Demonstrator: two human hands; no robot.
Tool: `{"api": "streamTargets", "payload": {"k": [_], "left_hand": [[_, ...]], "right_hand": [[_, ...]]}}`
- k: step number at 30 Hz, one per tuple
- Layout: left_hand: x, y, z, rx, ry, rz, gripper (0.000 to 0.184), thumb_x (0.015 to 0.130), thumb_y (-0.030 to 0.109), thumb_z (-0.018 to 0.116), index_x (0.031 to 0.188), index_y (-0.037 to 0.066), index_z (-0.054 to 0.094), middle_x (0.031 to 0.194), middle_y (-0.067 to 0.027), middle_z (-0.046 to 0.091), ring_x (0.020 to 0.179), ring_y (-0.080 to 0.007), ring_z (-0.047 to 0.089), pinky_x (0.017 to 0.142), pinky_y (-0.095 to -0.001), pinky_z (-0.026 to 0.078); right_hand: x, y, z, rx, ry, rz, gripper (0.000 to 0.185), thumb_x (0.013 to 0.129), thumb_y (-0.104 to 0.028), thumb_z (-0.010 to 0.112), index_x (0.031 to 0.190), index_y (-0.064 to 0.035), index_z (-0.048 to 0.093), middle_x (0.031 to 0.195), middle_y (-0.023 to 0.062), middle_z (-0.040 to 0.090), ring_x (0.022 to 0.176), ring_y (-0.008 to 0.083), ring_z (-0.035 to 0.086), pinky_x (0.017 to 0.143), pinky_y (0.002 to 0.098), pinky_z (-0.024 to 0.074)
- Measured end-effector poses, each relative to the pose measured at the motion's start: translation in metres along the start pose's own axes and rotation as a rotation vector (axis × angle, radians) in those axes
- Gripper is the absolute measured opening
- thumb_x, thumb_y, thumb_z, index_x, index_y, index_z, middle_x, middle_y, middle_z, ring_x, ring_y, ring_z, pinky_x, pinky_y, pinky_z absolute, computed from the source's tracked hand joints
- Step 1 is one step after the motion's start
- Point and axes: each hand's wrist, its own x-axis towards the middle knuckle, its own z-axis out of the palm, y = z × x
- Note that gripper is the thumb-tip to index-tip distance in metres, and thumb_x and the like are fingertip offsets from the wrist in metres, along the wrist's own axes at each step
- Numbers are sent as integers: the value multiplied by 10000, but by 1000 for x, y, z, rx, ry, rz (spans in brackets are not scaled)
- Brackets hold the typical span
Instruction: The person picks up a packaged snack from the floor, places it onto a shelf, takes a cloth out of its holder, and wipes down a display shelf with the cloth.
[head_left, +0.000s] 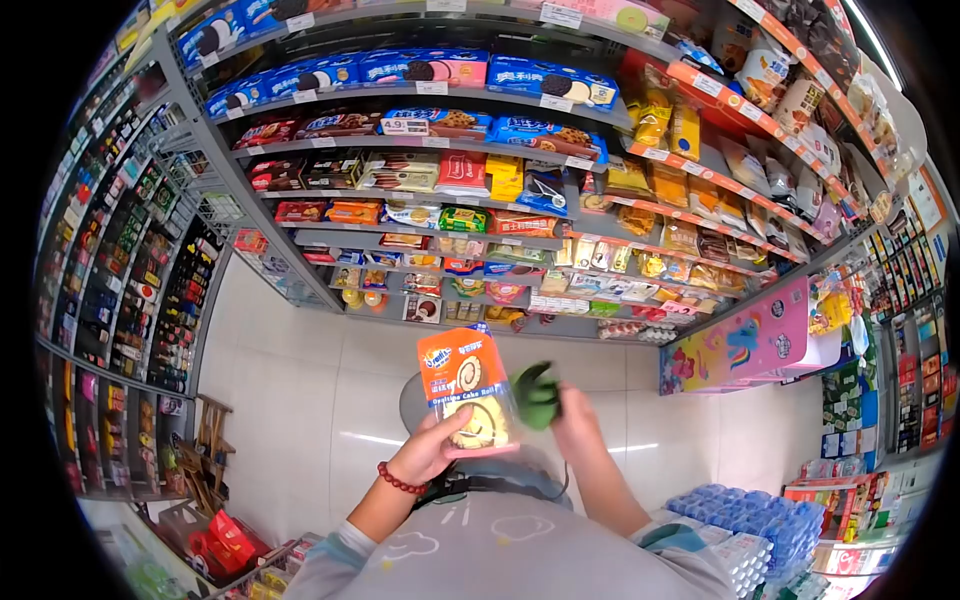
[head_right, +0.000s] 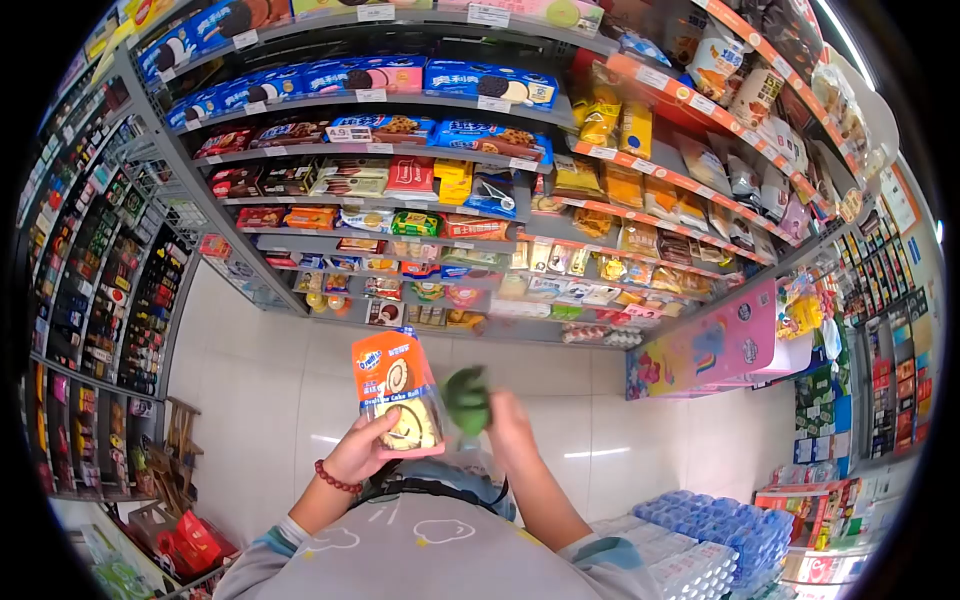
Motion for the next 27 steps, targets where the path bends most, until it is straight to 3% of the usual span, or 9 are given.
{"api": "streamTargets", "payload": {"k": [1,5,8,10,11,13,17,20,27], "left_hand": [[0,-3,-5,-2,6,8,435,1074,193,558,1458,32,431,1388,-110,602,1257,-251,637,1020,-411,579],[4,-13,-28,146,108,101,458,1036,142,619,1443,28,445,1365,-77,617,1213,-185,651,1032,-353,552],[4,-22,-30,305,172,89,416,1088,264,544,1419,19,493,1321,-86,643,1197,-197,653,1016,-346,551],[5,-21,-24,132,54,81,670,1100,562,329,1524,48,399,1359,-113,626,1196,-222,662,989,-369,577],[3,-19,-26,133,58,92,670,1100,562,329,1524,48,399,1359,-113,626,1196,-222,662,989,-369,577],[0,-14,-32,276,-238,23,895,1025,726,75,1559,69,367,1412,-152,584,1207,-240,658,927,-400,613],[-12,-17,-34,267,-132,-43,794,1073,646,133,1560,63,367,1432,-142,572,1219,-237,650,966,-403,591],[-7,-22,-39,121,-162,-17,632,1116,510,306,1601,104,304,1545,-70,457,1410,-195,477,1144,-381,439],[-10,-34,-45,-21,-67,-34,562,1117,422,371,1553,68,378,1460,-93,552,1314,-214,578,1100,-398,499]], "right_hand": [[4,-5,-5,299,104,24,341,1084,-285,480,1282,-37,603,1301,106,627,1207,198,597,1019,376,484],[-8,-30,3,216,217,-279,303,1104,-265,403,1214,-52,588,1232,90,640,1136,205,622,980,370,498],[-36,-46,30,-638,28,-711,138,972,-77,580,1094,-20,552,1014,120,658,852,214,661,742,365,533],[-41,-48,55,-860,-173,-874,303,832,-96,699,1102,-24,583,1014,190,623,869,374,618,768,432,521],[-43,-46,63,-857,-183,-881,303,832,-96,699,1102,-24,583,1014,190,623,869,374,618,768,432,521],[-47,-45,76,-1007,-199,-805,375,788,-92,701,1140,-22,590,1066,203,615,985,411,581,861,473,495],[-45,-26,76,-1122,-249,-924,469,794,-152,712,1218,-1,581,1174,193,581,1041,413,549,914,514,444],[-56,-41,91,-1145,-352,-919,484,806,-241,746,1204,-7,600,1200,179,547,1068,392,533,915,520,406],[-45,-25,89,-1277,-519,-988,464,811,-318,785,1139,-27,634,1134,163,541,1075,362,531,909,486,384]]}}
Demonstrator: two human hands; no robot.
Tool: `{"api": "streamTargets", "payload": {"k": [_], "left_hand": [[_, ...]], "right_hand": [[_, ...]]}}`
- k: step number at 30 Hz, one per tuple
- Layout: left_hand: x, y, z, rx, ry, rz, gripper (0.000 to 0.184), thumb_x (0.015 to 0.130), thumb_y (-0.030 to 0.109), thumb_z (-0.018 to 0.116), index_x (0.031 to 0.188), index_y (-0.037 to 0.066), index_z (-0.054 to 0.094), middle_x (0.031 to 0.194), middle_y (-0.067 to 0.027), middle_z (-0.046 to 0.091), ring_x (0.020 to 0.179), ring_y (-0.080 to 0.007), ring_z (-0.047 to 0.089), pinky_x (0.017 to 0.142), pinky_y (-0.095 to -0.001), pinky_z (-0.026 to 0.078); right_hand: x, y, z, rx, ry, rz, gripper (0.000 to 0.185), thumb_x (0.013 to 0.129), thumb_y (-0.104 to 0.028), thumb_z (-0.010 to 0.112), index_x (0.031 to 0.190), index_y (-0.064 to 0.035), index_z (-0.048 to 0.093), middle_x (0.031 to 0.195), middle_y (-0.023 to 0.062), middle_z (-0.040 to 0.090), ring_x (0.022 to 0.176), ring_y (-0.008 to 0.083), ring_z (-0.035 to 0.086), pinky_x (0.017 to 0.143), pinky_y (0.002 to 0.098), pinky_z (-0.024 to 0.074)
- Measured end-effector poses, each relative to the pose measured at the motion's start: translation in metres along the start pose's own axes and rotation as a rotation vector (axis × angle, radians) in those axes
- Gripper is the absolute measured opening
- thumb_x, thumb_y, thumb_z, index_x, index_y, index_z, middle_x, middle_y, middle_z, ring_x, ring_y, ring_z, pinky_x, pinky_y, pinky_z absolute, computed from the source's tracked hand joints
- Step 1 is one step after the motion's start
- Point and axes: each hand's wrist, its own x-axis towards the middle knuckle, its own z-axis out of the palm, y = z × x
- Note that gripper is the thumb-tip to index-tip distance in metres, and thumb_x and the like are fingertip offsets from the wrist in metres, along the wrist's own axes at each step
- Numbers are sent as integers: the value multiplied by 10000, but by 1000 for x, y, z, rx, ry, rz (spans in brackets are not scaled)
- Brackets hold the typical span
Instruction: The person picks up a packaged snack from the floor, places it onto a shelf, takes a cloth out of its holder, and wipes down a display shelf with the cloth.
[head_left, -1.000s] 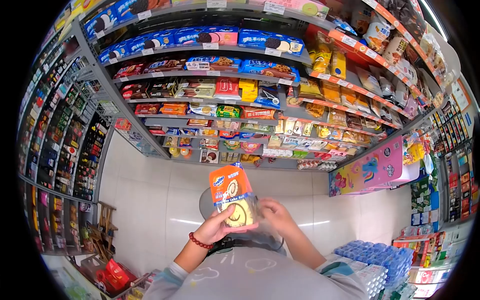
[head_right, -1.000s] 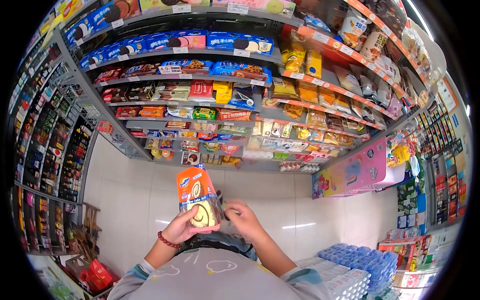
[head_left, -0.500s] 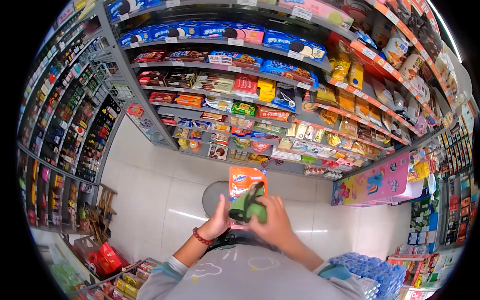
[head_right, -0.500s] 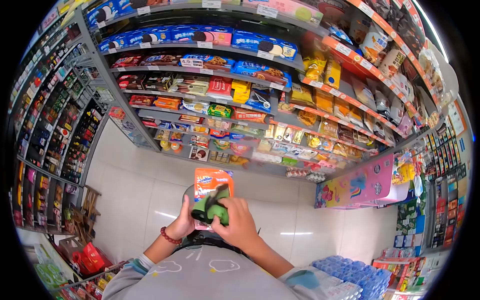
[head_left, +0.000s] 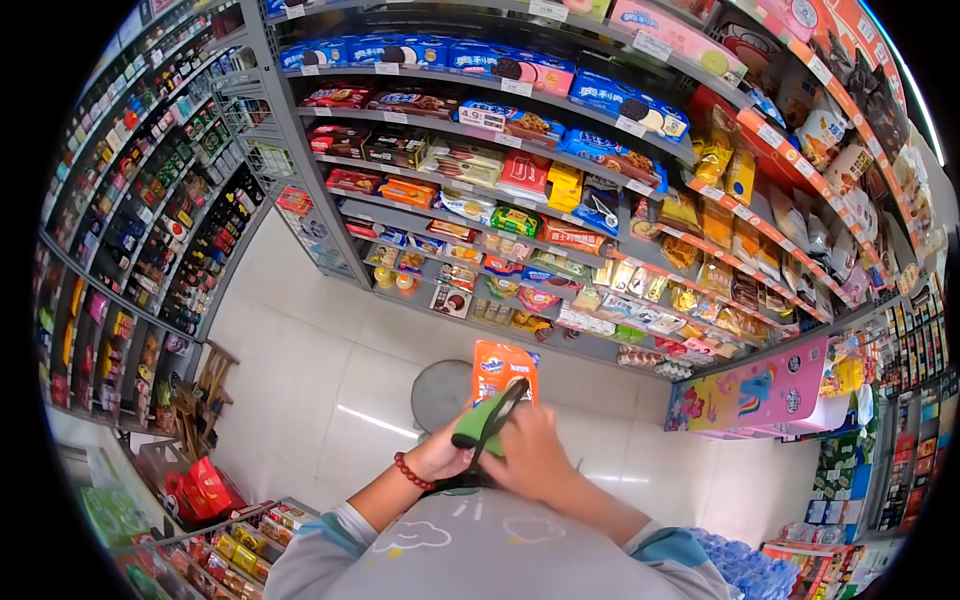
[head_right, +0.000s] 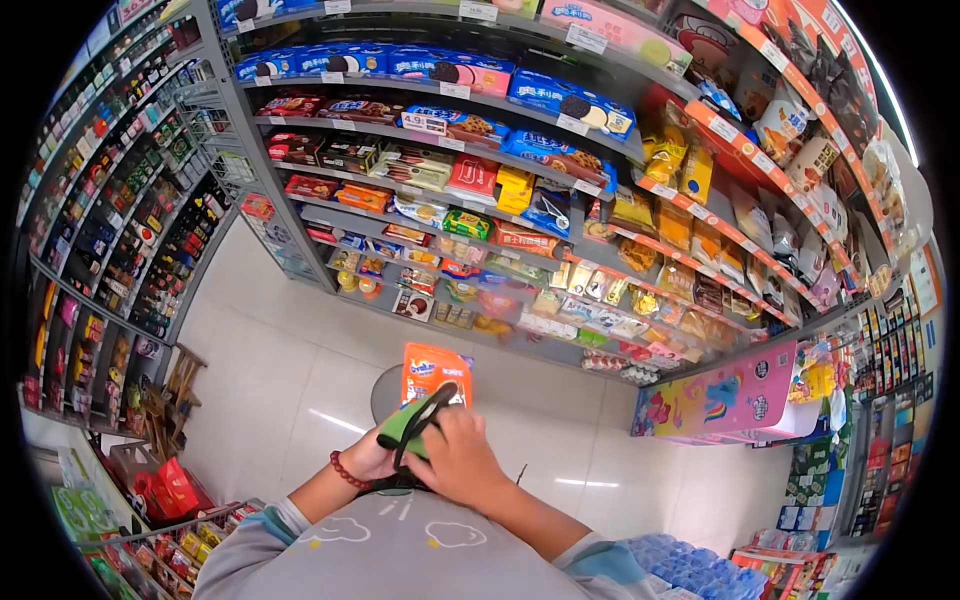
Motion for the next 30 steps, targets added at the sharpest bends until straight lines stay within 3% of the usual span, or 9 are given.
{"api": "streamTargets", "payload": {"k": [4,8,13,16,17,22,26,28,30], "left_hand": [[-8,5,16,64,-28,9,582,1116,399,407,1623,159,252,1563,-85,438,1384,-250,520,1147,-444,458],[-6,8,16,45,-34,57,588,1131,367,383,1643,160,182,1557,-54,413,1383,-206,494,1128,-412,463],[-9,17,0,-12,11,73,565,1122,379,360,1626,149,251,1532,-93,464,1344,-204,535,1087,-391,494],[-15,18,-2,-13,-55,-15,604,1128,399,353,1640,134,175,1554,-83,433,1365,-197,514,1104,-381,478],[-16,16,4,19,-25,-7,598,1131,397,361,1634,131,176,1552,-78,422,1362,-190,513,1112,-359,470],[-9,7,14,132,-42,15,558,1134,374,362,1612,119,229,1549,-75,422,1380,-187,493,1137,-374,454],[-17,17,18,12,92,143,515,1129,356,345,1546,56,378,1481,-91,533,1236,-168,599,1074,-367,498],[-20,31,29,-140,181,171,536,1125,388,317,1471,16,488,1381,-91,624,1078,-128,661,979,-337,551],[-24,31,17,-75,120,246,544,1126,396,313,1459,7,497,1337,-100,647,1118,-143,659,990,-338,549]], "right_hand": [[26,29,3,115,214,286,489,830,-191,772,1222,13,561,1160,225,552,1101,434,525,941,512,434],[33,23,-8,178,218,267,463,845,-152,765,1232,10,568,1165,217,557,1101,439,538,955,491,452],[9,-12,-10,265,-111,-123,338,853,-200,779,1104,-23,638,1150,183,569,1076,385,569,938,475,470],[6,17,-5,265,-101,27,368,843,-192,782,1118,-6,623,1131,197,565,1078,400,567,935,482,470],[9,26,-4,286,54,74,416,832,-192,787,1138,12,590,1111,217,558,1082,408,563,940,493,465],[36,20,-21,379,147,342,502,839,-207,801,1214,16,553,1135,210,555,1076,417,559,941,483,466],[13,-14,-10,359,-18,-53,578,782,-200,830,1258,-8,563,1173,197,559,1100,410,554,944,481,466],[0,-18,-3,361,-133,-129,572,772,-181,831,1257,-21,574,1171,192,562,1090,398,566,944,474,467],[-2,-11,-7,310,-117,-30,551,767,-156,825,1245,-26,583,1155,186,565,1081,393,568,935,473,472]]}}
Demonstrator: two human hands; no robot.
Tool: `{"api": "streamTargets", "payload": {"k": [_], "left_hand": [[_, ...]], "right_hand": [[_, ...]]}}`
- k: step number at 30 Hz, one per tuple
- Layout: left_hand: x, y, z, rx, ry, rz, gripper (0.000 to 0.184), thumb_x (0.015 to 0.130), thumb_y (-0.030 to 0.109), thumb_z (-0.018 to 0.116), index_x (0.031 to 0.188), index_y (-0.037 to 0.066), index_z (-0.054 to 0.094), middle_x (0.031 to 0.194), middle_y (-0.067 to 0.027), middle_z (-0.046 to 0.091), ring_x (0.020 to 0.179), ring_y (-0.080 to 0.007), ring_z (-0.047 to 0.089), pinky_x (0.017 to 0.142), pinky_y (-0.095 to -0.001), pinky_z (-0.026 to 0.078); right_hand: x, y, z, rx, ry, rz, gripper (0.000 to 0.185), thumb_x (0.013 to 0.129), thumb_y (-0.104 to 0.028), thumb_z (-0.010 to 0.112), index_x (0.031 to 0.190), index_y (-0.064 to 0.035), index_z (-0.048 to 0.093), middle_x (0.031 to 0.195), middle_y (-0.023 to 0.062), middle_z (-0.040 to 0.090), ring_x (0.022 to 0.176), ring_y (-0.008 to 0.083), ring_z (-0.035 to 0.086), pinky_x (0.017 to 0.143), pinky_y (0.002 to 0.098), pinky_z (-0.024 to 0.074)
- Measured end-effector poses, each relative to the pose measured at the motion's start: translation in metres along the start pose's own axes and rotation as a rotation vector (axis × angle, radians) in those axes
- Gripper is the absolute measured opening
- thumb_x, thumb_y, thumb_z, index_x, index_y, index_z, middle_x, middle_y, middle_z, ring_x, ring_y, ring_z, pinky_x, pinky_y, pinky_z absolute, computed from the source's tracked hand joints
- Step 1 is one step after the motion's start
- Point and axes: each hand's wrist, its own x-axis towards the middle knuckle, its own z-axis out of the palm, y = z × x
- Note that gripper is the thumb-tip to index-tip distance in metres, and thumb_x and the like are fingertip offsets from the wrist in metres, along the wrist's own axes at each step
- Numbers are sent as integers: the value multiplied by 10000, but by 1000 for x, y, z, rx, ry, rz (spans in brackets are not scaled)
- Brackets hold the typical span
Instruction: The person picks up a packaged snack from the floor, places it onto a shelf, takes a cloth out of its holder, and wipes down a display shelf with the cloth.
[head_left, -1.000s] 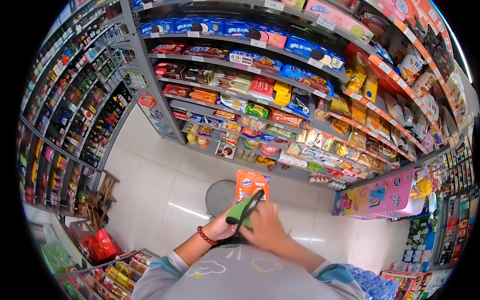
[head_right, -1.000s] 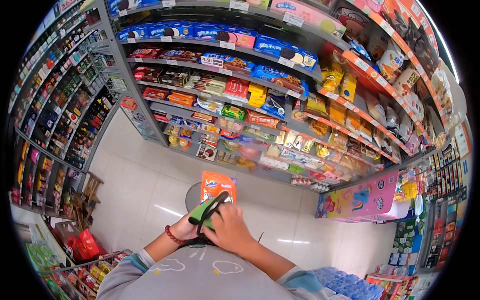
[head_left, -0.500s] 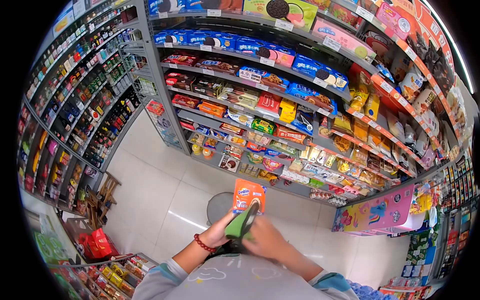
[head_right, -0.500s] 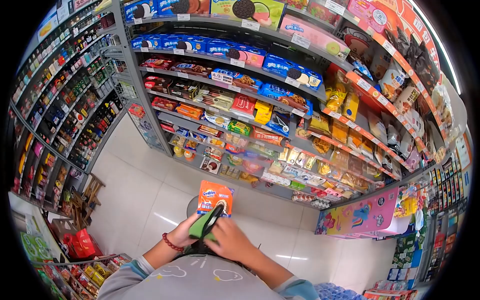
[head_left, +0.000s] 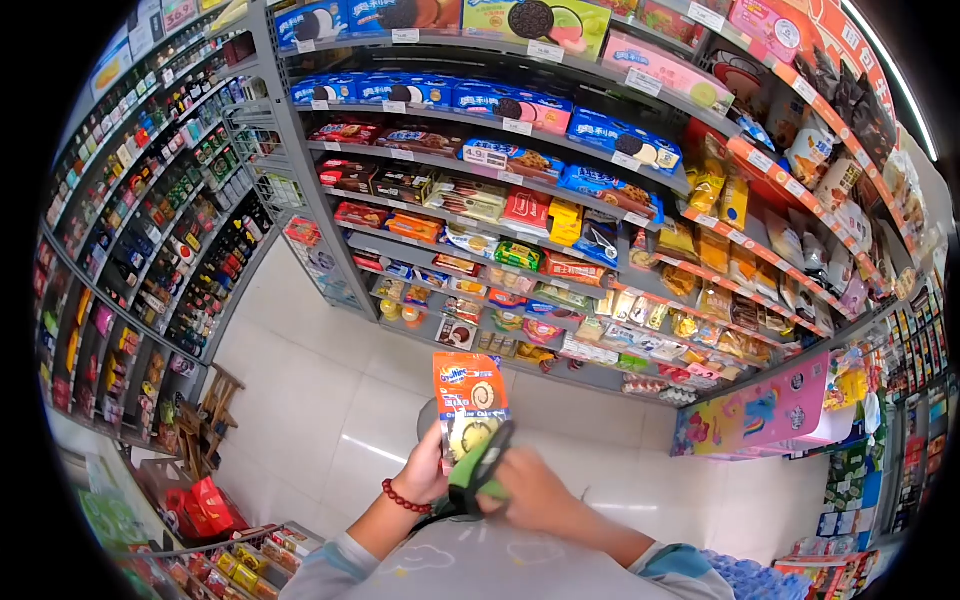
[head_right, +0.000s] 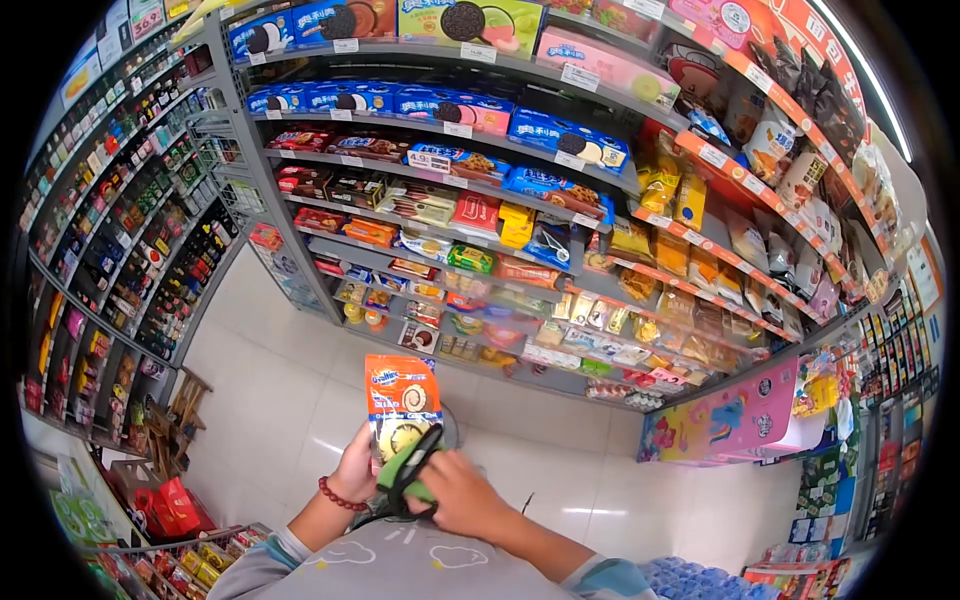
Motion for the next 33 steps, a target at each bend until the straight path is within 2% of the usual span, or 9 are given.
{"api": "streamTargets", "payload": {"k": [6,10,12,16,18,21,26,28,33], "left_hand": [[-1,-25,-3,163,-167,-161,533,1136,357,328,1598,105,244,1564,-97,413,1357,-193,528,1088,-384,500],[-4,-20,2,119,-96,-190,530,1123,387,375,1551,73,372,1494,-108,507,1330,-218,551,1139,-409,453],[-12,-15,9,161,-110,70,543,1123,411,337,1516,47,430,1461,-120,548,1326,-229,560,1127,-417,467],[-17,5,5,4,-94,-93,583,1129,428,275,1556,40,359,1488,-130,526,1312,-251,578,1088,-428,503],[-17,1,7,157,-49,-136,547,1127,383,311,1555,45,341,1483,-158,530,1314,-297,586,1134,-483,477],[-17,-10,6,165,-117,-228,517,1128,330,354,1576,74,321,1506,-113,500,1339,-216,555,1110,-395,485],[-10,-15,12,247,-51,62,539,1120,395,354,1512,32,421,1450,-121,558,1290,-225,591,1073,-389,516],[-15,2,14,8,-98,-50,567,1116,432,323,1492,25,442,1428,-139,578,1264,-240,613,1050,-383,534],[-19,16,27,51,-136,-98,555,1121,387,306,1517,5,381,1422,-184,580,1292,-308,606,1091,-493,514]], "right_hand": [[30,30,-15,79,558,246,362,839,-95,773,1123,-5,568,1024,180,575,905,377,605,772,418,498],[35,-4,-7,-14,430,10,468,789,-166,812,1175,-22,591,1074,177,571,1020,384,581,869,475,478],[21,-21,-5,-46,160,-70,508,763,-204,825,1181,-28,597,1114,167,563,1068,382,562,923,486,459],[11,-4,-7,-99,-10,8,540,768,-235,819,1212,-25,595,1159,187,548,1051,401,549,923,481,458],[21,3,-23,-23,236,75,427,822,-193,778,1152,-8,580,1116,198,546,1034,416,540,889,495,463],[34,14,-18,41,516,286,452,832,-213,765,1189,-9,577,1101,200,555,1014,418,546,890,499,462],[25,-19,-11,-74,144,-90,520,760,-276,820,1159,-29,595,1090,168,545,1022,379,544,880,472,465],[14,-28,-12,-65,-60,-106,543,752,-293,826,1174,-41,597,1116,160,546,1027,368,548,888,464,464],[11,3,-36,-167,223,161,464,766,-222,804,1141,-45,597,1130,171,545,1045,388,550,878,481,480]]}}
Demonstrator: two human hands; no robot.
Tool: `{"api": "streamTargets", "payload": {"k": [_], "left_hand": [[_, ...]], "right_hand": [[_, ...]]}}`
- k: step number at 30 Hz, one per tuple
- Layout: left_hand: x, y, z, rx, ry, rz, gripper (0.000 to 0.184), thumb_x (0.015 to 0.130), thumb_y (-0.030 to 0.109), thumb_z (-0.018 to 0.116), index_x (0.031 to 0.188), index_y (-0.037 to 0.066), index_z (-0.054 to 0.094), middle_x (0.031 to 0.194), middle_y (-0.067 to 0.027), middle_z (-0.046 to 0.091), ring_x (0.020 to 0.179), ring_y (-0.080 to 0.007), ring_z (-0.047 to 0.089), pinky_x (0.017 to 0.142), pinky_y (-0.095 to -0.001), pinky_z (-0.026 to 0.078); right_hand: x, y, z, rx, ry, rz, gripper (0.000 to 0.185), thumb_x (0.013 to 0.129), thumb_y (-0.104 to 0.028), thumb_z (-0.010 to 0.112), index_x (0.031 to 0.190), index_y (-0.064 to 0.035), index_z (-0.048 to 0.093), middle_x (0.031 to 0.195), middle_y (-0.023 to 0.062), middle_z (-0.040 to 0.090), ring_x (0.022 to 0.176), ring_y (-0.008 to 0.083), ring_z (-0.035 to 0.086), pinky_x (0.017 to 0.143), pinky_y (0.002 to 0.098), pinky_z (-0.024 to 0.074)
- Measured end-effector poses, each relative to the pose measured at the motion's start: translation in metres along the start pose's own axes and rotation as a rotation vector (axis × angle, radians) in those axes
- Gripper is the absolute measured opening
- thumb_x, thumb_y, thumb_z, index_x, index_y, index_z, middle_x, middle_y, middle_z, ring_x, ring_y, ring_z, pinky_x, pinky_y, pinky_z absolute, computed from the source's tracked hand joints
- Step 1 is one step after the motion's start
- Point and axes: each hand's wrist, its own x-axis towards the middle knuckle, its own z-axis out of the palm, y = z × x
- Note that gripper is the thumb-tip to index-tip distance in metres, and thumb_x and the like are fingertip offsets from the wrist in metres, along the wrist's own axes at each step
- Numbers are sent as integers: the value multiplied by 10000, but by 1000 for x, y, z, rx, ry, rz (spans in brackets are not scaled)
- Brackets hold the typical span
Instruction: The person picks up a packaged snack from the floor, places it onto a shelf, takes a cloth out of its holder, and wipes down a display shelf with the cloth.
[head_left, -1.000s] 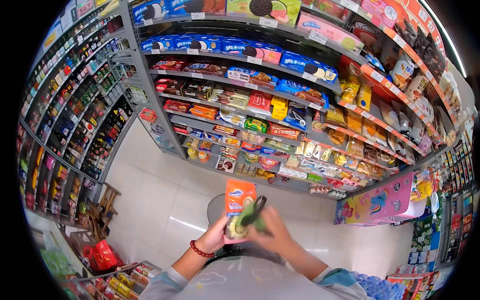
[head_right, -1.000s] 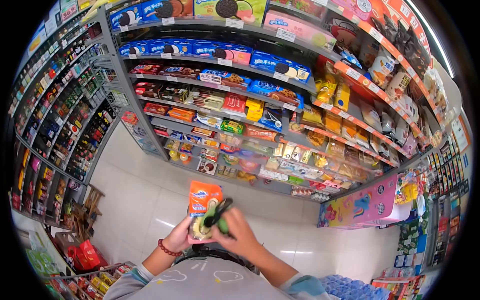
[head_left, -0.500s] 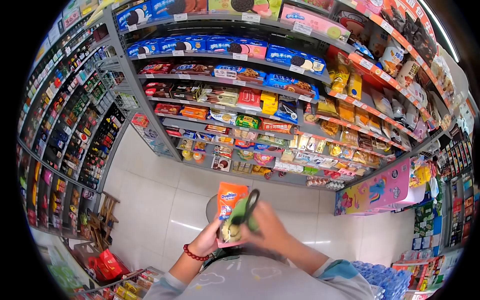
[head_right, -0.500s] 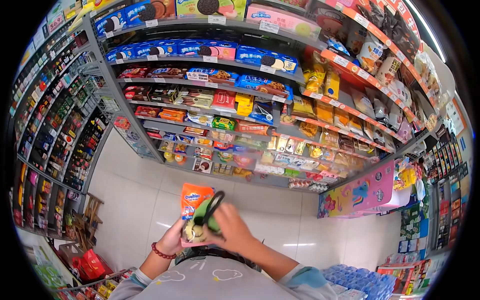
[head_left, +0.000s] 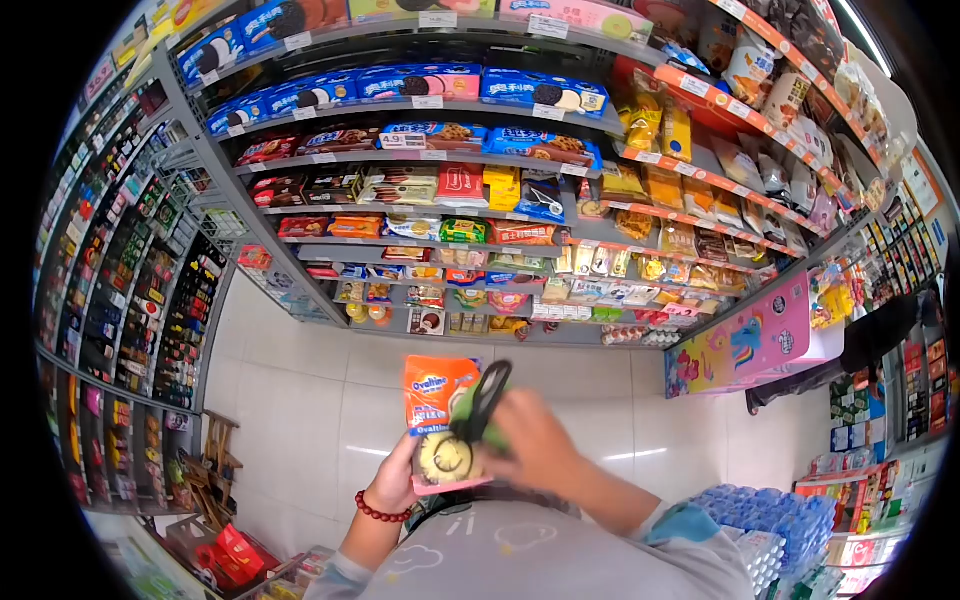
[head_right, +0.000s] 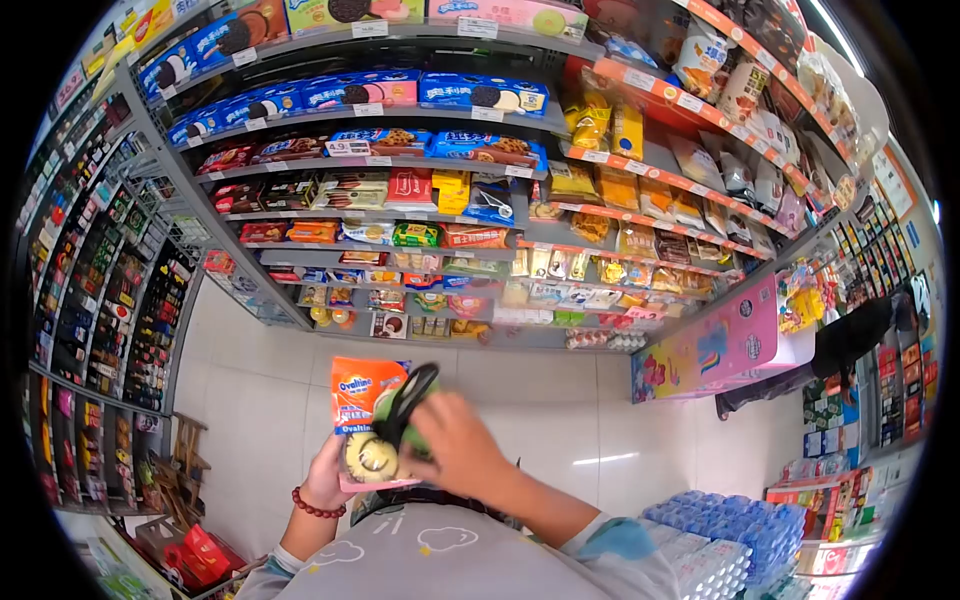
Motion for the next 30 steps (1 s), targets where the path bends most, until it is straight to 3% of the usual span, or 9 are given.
{"api": "streamTargets", "payload": {"k": [5,7,9,12,15,23,25,27,30], "left_hand": [[5,-21,-21,60,69,-25,536,1108,392,349,1445,-14,445,1365,-177,612,1232,-303,638,1058,-448,532],[12,-23,-42,-141,6,69,505,1096,397,374,1380,0,503,1297,-161,652,1156,-299,672,999,-446,558],[9,-20,-37,-82,82,126,513,1092,402,378,1390,1,495,1308,-168,648,1168,-297,668,1006,-449,557],[10,-21,-38,-93,93,120,539,1100,408,377,1433,-6,467,1378,-166,609,1214,-290,643,1031,-437,544],[15,-21,-28,-120,96,124,545,1104,421,373,1454,10,454,1406,-160,593,1234,-294,632,1045,-443,535],[24,-13,-19,-131,37,222,517,1084,395,402,1418,10,489,1371,-156,623,1226,-285,639,1036,-445,535],[27,-6,-11,-160,90,216,535,1081,400,393,1424,-1,482,1373,-170,620,1243,-304,629,1045,-450,527],[30,0,11,-41,134,178,573,1073,423,388,1450,-1,463,1413,-185,590,1273,-337,603,1071,-483,502],[28,2,10,-170,155,217,633,1063,471,380,1482,0,437,1465,-198,546,1311,-371,568,1094,-519,472]], "right_hand": [[14,5,-10,106,194,211,460,789,-183,780,1172,-28,580,1149,191,531,1055,416,555,911,482,489],[8,-2,-13,215,76,-15,489,792,-174,787,1198,-22,561,1122,192,537,1059,422,564,927,481,494],[-1,4,-14,251,-2,21,498,813,-178,790,1216,-22,542,1109,183,566,1037,363,613,917,442,506],[-5,11,-8,878,339,583,364,952,-122,722,1240,-29,520,1147,62,612,1016,116,595,875,278,499],[0,7,5,1049,439,534,314,998,-78,663,1262,-22,502,1155,31,602,1038,86,576,883,252,494],[-20,-7,13,979,246,438,340,1014,-79,627,1319,-13,490,1178,57,603,1096,117,564,938,280,479],[-30,-6,5,892,3,489,362,1005,-98,623,1331,-12,490,1144,61,615,1075,126,570,949,285,473],[-40,6,12,801,10,410,373,984,-121,633,1320,-15,509,1109,62,625,1048,135,576,945,308,476],[-50,22,19,928,81,584,345,950,-153,663,1252,-27,556,1084,88,635,1021,158,590,923,330,478]]}}
